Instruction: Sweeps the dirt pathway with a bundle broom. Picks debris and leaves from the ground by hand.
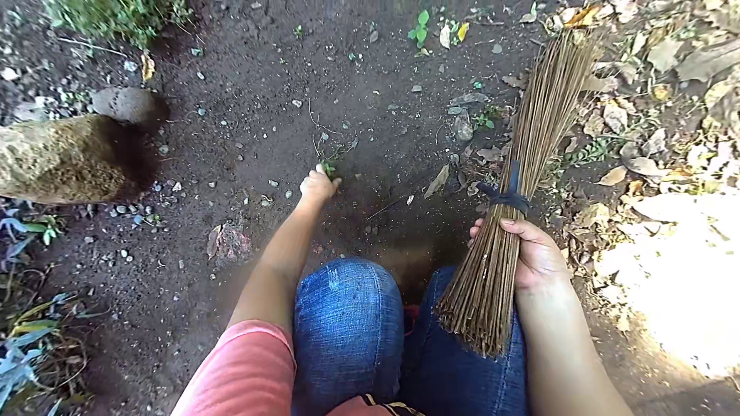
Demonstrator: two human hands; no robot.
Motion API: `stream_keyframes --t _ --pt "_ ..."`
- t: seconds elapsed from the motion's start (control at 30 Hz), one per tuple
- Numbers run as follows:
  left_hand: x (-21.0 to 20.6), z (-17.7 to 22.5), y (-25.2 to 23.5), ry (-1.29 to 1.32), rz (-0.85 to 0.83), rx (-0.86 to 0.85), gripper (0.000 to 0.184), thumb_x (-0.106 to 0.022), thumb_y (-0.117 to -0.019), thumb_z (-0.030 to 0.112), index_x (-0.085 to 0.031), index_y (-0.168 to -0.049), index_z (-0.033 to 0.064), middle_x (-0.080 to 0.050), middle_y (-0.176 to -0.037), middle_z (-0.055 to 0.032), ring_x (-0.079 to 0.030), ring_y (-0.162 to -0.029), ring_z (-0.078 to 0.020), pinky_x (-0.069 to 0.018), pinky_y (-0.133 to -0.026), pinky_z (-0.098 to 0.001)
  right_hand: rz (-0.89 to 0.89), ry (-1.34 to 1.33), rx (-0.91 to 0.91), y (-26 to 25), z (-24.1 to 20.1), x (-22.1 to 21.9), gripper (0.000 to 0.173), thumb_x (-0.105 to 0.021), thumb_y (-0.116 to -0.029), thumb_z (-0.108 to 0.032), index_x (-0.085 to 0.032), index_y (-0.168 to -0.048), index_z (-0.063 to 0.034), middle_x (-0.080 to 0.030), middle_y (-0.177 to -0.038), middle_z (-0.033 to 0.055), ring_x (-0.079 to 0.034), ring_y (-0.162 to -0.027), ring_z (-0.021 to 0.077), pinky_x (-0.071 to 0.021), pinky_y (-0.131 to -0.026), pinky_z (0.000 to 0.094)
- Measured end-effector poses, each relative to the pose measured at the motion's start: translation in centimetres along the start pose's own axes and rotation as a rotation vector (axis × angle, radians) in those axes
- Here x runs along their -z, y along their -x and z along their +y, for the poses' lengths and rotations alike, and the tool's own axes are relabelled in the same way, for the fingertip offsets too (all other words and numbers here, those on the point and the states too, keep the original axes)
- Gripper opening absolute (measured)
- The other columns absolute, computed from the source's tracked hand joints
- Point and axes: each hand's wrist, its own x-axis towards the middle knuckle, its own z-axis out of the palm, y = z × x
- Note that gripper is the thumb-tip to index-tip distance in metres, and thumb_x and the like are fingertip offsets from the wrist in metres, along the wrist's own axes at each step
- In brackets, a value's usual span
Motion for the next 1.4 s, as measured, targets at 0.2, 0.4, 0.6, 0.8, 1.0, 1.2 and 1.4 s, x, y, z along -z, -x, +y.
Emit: stream_keyframes --t 0.2,0.4,0.6,0.8,1.0,1.2,1.4 --pt "-0.2 0.2 -0.9 -0.061 -0.101 -0.130 0.037 -0.057 -0.1010 0.013 -0.059 -0.137 0.0030 -0.063 -0.131 -0.0292 -0.060 -0.124 -0.0492 -0.0476 -0.098 -0.0709 0.064 -0.011 -0.006 0.1 0.2 -0.9 0.020 -0.036 -0.0993 -0.005 -0.055 -0.095 -0.0048 -0.071 -0.077 0.0144 -0.073 -0.065 0.0224 -0.0623 -0.057 0.0343" --pt "-0.5 5.5 0.4 0.048 -0.257 -0.400 0.079 -0.068 -0.0967 0.047 -0.037 -0.153 0.0017 -0.062 -0.128 -0.0328 -0.060 -0.121 -0.0511 -0.0450 -0.101 -0.0722 0.065 -0.020 -0.006 0.0 0.2 -0.7 0.019 -0.037 -0.0989 -0.005 -0.056 -0.096 -0.0040 -0.071 -0.079 0.0151 -0.073 -0.067 0.0227 -0.0627 -0.058 0.0351" --pt "-4.9 9.8 1.8 -0.334 -0.244 -0.477 0.038 -0.054 -0.1022 0.011 -0.055 -0.139 0.0033 -0.062 -0.132 -0.0266 -0.061 -0.122 -0.0479 -0.0502 -0.095 -0.0679 0.040 -0.018 -0.011 0.2 0.2 0.0 0.017 -0.039 -0.0952 -0.005 -0.056 -0.096 -0.0042 -0.072 -0.082 0.0139 -0.074 -0.069 0.0229 -0.0634 -0.060 0.0366" --pt "1.6 4.7 -3.1 0.169 0.103 -0.257 0.051 -0.054 -0.1057 0.028 -0.046 -0.148 0.0019 -0.054 -0.142 -0.0315 -0.054 -0.131 -0.0513 -0.0433 -0.105 -0.0711 -0.001 -0.038 0.011 0.3 0.2 1.2 0.018 -0.044 -0.0922 -0.008 -0.058 -0.102 -0.0030 -0.072 -0.085 0.0153 -0.074 -0.071 0.0254 -0.0639 -0.061 0.0390" --pt "3.2 -0.1 -7.3 0.045 0.161 0.051 0.136 -0.087 -0.0672 0.066 -0.011 -0.166 0.0113 -0.003 -0.169 -0.0281 -0.004 -0.155 -0.0516 -0.0075 -0.118 -0.0761 -0.035 -0.039 0.014 0.8 1.0 0.3 0.017 -0.049 -0.0886 -0.008 -0.060 -0.102 -0.0047 -0.073 -0.086 0.0142 -0.075 -0.073 0.0242 -0.0641 -0.061 0.0383" --pt "-1.6 1.6 -7.4 0.169 0.282 -0.177 0.048 -0.068 -0.0973 0.029 -0.061 -0.137 0.0030 -0.045 -0.155 -0.0221 -0.033 -0.149 -0.0439 -0.0214 -0.119 -0.0681 -0.039 -0.045 0.007 1.3 1.4 0.6 0.021 -0.060 -0.0826 -0.010 -0.062 -0.103 -0.0040 -0.073 -0.087 0.0146 -0.075 -0.074 0.0246 -0.0644 -0.063 0.0387" --pt "-1.0 1.2 -8.2 0.138 0.196 -0.268 0.036 -0.046 -0.1091 0.022 -0.061 -0.133 -0.0005 -0.059 -0.139 -0.0251 -0.047 -0.138 -0.0446 -0.0324 -0.114 -0.0626 -0.042 -0.038 0.017 1.5 1.4 0.3 0.021 -0.063 -0.0809 -0.011 -0.064 -0.101 -0.0042 -0.073 -0.087 0.0143 -0.075 -0.074 0.0241 -0.0641 -0.062 0.0387"
